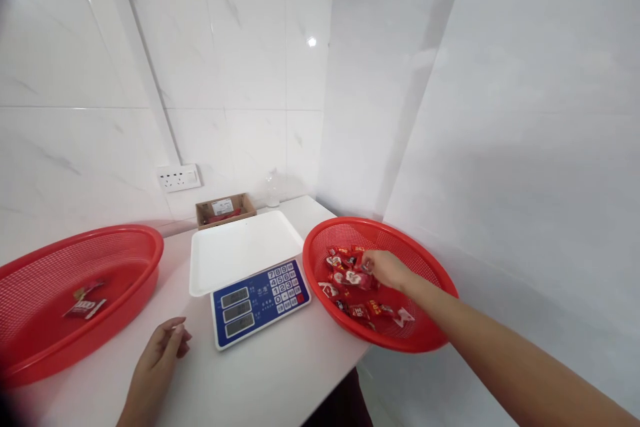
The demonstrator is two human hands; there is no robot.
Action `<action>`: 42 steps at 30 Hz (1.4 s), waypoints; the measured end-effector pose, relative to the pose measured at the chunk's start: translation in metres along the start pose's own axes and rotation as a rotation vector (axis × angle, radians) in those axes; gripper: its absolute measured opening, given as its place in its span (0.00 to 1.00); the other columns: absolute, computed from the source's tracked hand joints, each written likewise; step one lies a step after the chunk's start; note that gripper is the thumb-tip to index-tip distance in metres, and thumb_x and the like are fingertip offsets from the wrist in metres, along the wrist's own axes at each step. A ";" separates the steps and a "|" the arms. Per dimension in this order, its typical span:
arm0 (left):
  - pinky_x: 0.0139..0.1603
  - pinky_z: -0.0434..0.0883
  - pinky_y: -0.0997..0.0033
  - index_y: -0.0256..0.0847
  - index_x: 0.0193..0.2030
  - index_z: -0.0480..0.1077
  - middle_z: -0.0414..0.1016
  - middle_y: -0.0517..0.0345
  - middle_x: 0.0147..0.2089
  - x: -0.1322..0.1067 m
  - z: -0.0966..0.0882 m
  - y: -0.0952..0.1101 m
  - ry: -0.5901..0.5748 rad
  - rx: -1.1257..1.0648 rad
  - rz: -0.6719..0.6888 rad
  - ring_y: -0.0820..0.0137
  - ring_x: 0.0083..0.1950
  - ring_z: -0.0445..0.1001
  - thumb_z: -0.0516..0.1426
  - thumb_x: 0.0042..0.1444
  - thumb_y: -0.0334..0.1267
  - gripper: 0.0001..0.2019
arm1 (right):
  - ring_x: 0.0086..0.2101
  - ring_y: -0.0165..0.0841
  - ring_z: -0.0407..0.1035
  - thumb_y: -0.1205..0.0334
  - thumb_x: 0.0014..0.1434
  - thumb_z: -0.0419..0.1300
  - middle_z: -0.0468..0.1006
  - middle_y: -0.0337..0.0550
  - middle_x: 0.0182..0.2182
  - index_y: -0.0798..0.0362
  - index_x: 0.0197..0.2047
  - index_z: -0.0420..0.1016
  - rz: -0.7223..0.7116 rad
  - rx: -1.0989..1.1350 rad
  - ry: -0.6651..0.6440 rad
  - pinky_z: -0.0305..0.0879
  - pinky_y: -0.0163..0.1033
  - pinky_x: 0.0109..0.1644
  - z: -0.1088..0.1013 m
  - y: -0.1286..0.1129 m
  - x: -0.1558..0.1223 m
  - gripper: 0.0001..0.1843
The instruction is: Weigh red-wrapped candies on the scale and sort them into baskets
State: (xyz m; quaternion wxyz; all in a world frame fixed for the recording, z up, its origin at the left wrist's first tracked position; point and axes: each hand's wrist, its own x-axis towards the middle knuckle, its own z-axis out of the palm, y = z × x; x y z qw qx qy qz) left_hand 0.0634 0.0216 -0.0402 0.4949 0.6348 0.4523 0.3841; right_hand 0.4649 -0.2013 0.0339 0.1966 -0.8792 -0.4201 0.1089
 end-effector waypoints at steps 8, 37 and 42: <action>0.36 0.71 0.65 0.40 0.40 0.67 0.69 0.59 0.29 -0.002 0.001 0.002 -0.016 -0.015 0.014 0.66 0.30 0.71 0.54 0.41 0.63 0.29 | 0.57 0.44 0.57 0.53 0.48 0.62 0.62 0.49 0.59 0.49 0.60 0.60 -0.073 -0.070 -0.320 0.56 0.43 0.57 -0.001 -0.022 -0.005 0.36; 0.34 0.70 0.67 0.39 0.37 0.69 0.70 0.58 0.28 -0.004 0.002 0.001 -0.058 -0.028 0.052 0.67 0.30 0.70 0.54 0.48 0.57 0.21 | 0.33 0.38 0.72 0.71 0.49 0.50 0.79 0.40 0.31 0.49 0.30 0.71 -0.066 -0.046 0.255 0.61 0.38 0.36 -0.020 -0.060 0.002 0.11; 0.32 0.68 0.70 0.39 0.35 0.68 0.67 0.60 0.27 -0.004 0.004 -0.003 -0.076 -0.061 0.056 0.70 0.28 0.68 0.53 0.51 0.54 0.18 | 0.34 0.42 0.72 0.66 0.51 0.52 0.79 0.41 0.34 0.46 0.37 0.72 -0.104 0.180 0.406 0.63 0.42 0.36 -0.018 -0.126 -0.007 0.11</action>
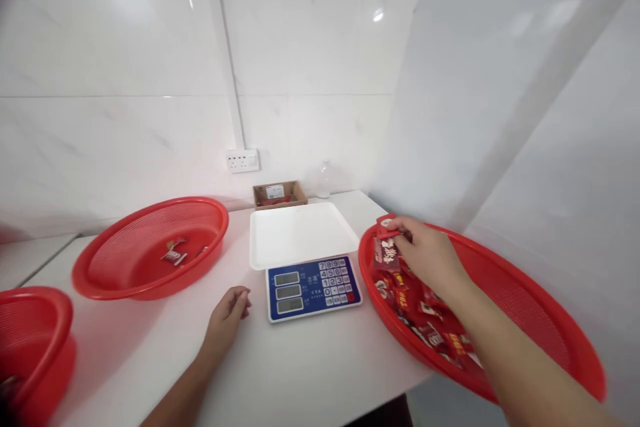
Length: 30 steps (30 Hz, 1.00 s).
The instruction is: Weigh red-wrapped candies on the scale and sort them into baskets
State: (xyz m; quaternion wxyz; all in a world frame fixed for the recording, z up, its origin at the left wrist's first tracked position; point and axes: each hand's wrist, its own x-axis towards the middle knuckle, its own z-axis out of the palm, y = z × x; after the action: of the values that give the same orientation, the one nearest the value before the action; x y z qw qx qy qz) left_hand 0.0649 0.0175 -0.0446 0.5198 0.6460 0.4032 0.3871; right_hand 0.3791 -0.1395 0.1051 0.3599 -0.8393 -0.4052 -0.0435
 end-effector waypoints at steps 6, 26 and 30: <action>0.32 0.66 0.72 0.40 0.34 0.66 0.65 0.61 0.26 -0.002 0.000 0.001 0.018 -0.024 0.003 0.72 0.28 0.66 0.52 0.52 0.52 0.17 | 0.34 0.35 0.73 0.66 0.50 0.52 0.79 0.39 0.33 0.49 0.37 0.71 -0.048 0.361 -0.100 0.69 0.41 0.38 0.087 -0.069 0.000 0.11; 0.31 0.65 0.73 0.40 0.33 0.65 0.64 0.61 0.26 0.000 0.000 -0.007 0.007 -0.061 0.006 0.73 0.27 0.64 0.50 0.54 0.51 0.15 | 0.37 0.42 0.68 0.52 0.56 0.48 0.75 0.48 0.38 0.51 0.41 0.74 -0.167 0.144 -0.154 0.63 0.44 0.39 0.134 -0.076 -0.020 0.18; 0.31 0.65 0.73 0.40 0.33 0.65 0.64 0.61 0.26 0.000 -0.001 -0.006 0.006 -0.040 0.015 0.73 0.27 0.65 0.50 0.55 0.50 0.15 | 0.38 0.39 0.70 0.53 0.59 0.47 0.77 0.46 0.38 0.50 0.40 0.72 -0.236 0.260 -0.159 0.65 0.41 0.42 0.131 -0.068 -0.057 0.16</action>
State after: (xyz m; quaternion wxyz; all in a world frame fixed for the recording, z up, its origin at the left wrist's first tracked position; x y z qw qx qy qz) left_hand 0.0635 0.0182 -0.0504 0.5287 0.6372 0.3922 0.4008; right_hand 0.2641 -0.0653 0.0262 0.4245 -0.7333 -0.5300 0.0339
